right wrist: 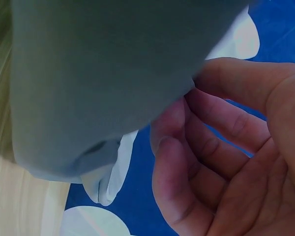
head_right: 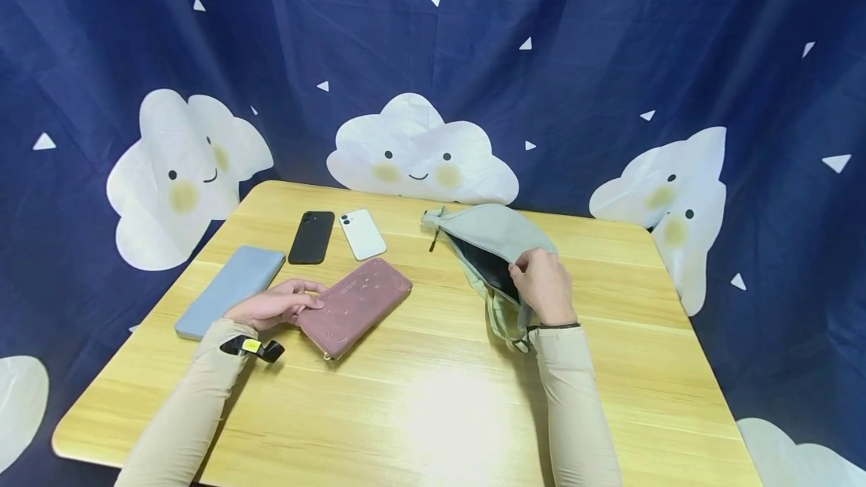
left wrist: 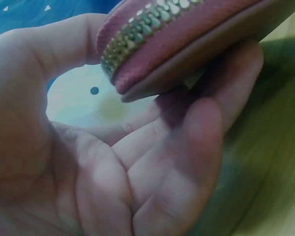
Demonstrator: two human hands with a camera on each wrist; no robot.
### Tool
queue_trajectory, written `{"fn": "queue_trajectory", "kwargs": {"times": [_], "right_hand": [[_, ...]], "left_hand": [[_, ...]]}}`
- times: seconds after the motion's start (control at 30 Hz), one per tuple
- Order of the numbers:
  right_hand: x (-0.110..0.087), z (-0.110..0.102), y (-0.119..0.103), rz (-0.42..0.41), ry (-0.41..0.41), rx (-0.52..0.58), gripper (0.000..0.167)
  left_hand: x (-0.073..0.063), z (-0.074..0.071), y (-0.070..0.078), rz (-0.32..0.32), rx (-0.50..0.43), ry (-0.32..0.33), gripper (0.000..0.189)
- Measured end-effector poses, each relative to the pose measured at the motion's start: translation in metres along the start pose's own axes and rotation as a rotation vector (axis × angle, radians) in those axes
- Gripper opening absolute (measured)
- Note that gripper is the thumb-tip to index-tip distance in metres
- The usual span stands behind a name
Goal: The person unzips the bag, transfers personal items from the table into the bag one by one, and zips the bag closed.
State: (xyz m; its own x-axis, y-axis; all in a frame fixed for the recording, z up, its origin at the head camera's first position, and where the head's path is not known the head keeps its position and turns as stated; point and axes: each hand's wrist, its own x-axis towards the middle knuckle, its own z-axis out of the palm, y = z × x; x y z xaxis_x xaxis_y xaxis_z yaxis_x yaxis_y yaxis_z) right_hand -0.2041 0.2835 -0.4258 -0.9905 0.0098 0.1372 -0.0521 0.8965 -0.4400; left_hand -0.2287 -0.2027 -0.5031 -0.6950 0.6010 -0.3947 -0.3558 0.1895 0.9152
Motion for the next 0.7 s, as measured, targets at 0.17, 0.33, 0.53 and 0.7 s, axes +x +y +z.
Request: {"fn": "queue_trajectory", "kwargs": {"times": [0.17,0.33,0.53,0.7], "right_hand": [[0.000,0.000,0.000,-0.003,0.003,-0.001,0.017],[0.000,0.000,0.000,-0.003,0.002,-0.001,0.018],[0.000,0.001,-0.001,-0.001,0.004,0.001,0.018],[0.000,0.001,0.000,-0.005,0.012,-0.002,0.018]], "left_hand": [[0.000,0.004,0.001,0.035,-0.031,-0.008,0.032],[0.001,0.008,0.002,0.056,-0.090,-0.017,0.029],[0.004,0.013,0.002,0.068,-0.137,0.015,0.022],[0.008,0.019,0.002,0.089,-0.163,0.020,0.023]]}}
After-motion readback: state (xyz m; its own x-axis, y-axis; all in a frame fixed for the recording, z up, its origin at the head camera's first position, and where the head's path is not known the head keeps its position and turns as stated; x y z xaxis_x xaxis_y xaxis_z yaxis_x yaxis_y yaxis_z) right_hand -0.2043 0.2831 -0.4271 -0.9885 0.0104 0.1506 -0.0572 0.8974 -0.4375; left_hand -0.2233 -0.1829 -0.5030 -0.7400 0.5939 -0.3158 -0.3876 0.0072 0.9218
